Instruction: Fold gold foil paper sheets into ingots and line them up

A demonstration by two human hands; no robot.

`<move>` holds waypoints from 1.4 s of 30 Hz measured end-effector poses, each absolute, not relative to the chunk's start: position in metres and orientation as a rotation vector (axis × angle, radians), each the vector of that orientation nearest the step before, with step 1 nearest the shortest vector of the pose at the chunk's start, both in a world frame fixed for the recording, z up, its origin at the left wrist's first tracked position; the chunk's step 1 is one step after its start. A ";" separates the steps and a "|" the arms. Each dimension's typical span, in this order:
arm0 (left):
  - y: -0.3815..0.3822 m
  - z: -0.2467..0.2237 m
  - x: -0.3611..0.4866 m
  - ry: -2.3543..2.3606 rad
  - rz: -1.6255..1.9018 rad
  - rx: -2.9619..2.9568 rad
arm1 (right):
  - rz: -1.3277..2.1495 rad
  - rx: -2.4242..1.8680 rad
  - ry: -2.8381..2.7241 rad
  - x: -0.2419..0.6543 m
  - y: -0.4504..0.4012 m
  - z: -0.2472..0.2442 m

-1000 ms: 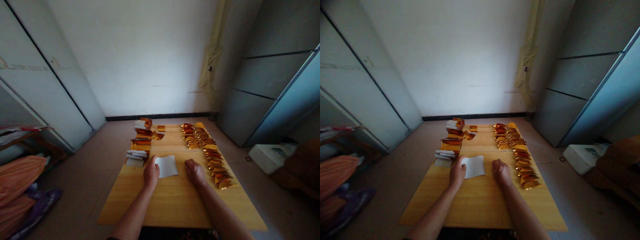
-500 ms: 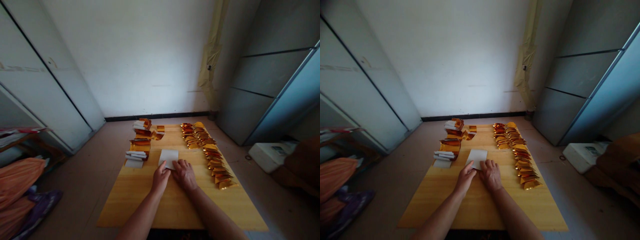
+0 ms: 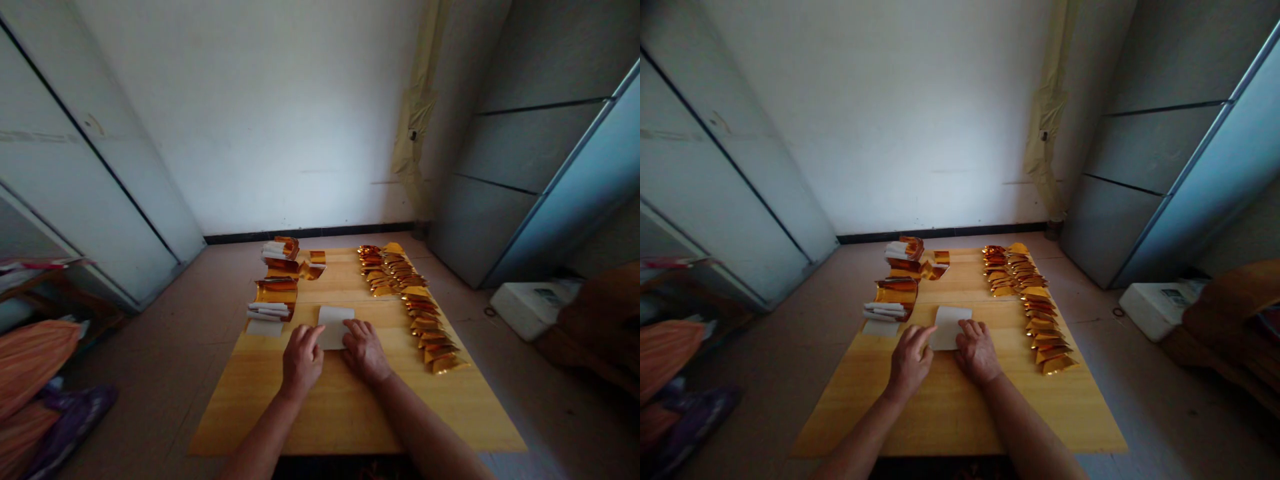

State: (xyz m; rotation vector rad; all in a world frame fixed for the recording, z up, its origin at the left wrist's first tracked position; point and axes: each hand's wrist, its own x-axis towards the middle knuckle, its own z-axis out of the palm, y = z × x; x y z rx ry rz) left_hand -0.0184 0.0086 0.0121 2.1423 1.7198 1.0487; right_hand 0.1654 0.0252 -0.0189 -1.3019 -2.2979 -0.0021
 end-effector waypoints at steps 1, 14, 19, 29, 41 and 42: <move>0.010 0.014 -0.022 1.651 1.078 2.216 | 0.013 -1.259 -2.313 0.166 0.025 -0.019; 0.061 -0.001 -0.007 1.227 0.682 2.396 | 0.163 -1.037 -2.475 0.164 0.019 -0.011; 0.064 -0.009 -0.018 1.316 0.584 2.439 | 0.264 -1.056 -2.450 0.166 0.018 -0.005; 0.065 -0.023 -0.031 1.360 0.750 2.313 | 0.483 -1.185 -2.231 0.171 0.019 -0.007; 0.070 -0.030 -0.040 1.317 0.812 2.243 | 0.508 -1.595 -1.858 0.149 0.050 -0.007; 0.071 -0.030 -0.040 1.322 0.805 2.265 | 0.450 -1.654 -1.864 0.147 0.052 -0.006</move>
